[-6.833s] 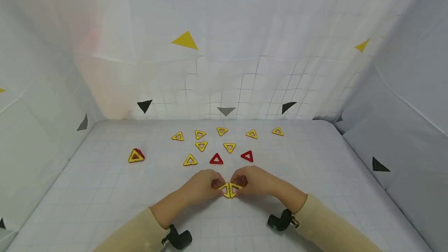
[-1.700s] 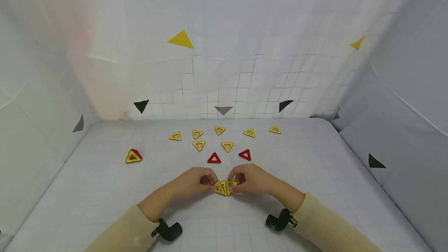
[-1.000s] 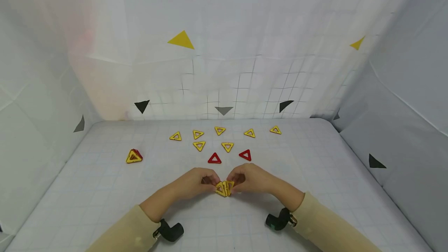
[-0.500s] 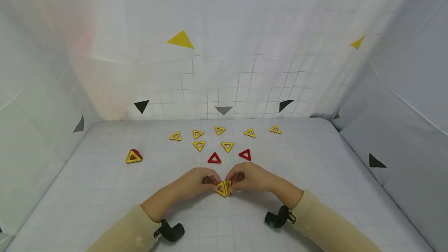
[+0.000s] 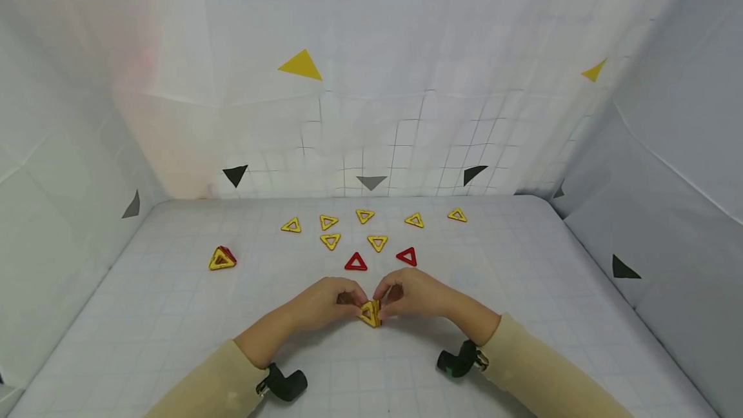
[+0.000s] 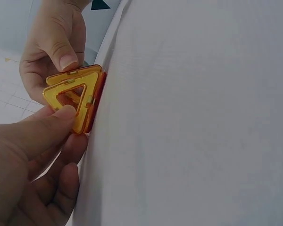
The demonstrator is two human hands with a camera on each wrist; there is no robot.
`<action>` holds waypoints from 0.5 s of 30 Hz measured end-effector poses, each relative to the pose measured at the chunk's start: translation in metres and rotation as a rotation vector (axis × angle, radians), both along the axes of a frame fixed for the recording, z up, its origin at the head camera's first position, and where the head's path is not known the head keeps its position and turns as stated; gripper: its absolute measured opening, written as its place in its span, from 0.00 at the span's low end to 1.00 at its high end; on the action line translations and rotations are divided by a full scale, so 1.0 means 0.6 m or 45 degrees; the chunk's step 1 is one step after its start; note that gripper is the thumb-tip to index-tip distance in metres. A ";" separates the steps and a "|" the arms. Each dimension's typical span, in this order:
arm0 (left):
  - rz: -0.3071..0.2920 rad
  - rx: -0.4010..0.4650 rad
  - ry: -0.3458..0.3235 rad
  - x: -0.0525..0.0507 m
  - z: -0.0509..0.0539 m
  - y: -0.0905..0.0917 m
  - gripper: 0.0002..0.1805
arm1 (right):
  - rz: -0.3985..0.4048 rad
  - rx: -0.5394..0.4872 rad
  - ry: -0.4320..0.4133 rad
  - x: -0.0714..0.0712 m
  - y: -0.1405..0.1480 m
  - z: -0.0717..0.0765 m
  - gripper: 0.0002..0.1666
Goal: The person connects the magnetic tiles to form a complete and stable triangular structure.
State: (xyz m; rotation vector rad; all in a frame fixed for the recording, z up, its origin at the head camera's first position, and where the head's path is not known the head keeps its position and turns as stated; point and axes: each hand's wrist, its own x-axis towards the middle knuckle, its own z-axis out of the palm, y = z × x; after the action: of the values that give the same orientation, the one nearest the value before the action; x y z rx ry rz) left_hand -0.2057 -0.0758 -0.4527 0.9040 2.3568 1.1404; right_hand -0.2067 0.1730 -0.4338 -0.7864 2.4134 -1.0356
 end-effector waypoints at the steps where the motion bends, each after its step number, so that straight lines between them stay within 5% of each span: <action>1: 0.002 -0.002 -0.005 0.000 0.000 0.000 0.08 | 0.000 -0.002 -0.005 0.000 -0.001 0.000 0.12; 15: -0.016 0.002 0.004 0.003 0.004 0.002 0.08 | -0.021 0.028 -0.033 0.002 -0.007 0.001 0.09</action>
State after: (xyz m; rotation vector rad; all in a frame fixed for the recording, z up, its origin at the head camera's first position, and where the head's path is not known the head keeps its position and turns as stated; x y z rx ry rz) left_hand -0.2041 -0.0748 -0.4503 0.9202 2.3496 1.1370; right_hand -0.2055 0.1690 -0.4331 -0.7426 2.4093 -1.0174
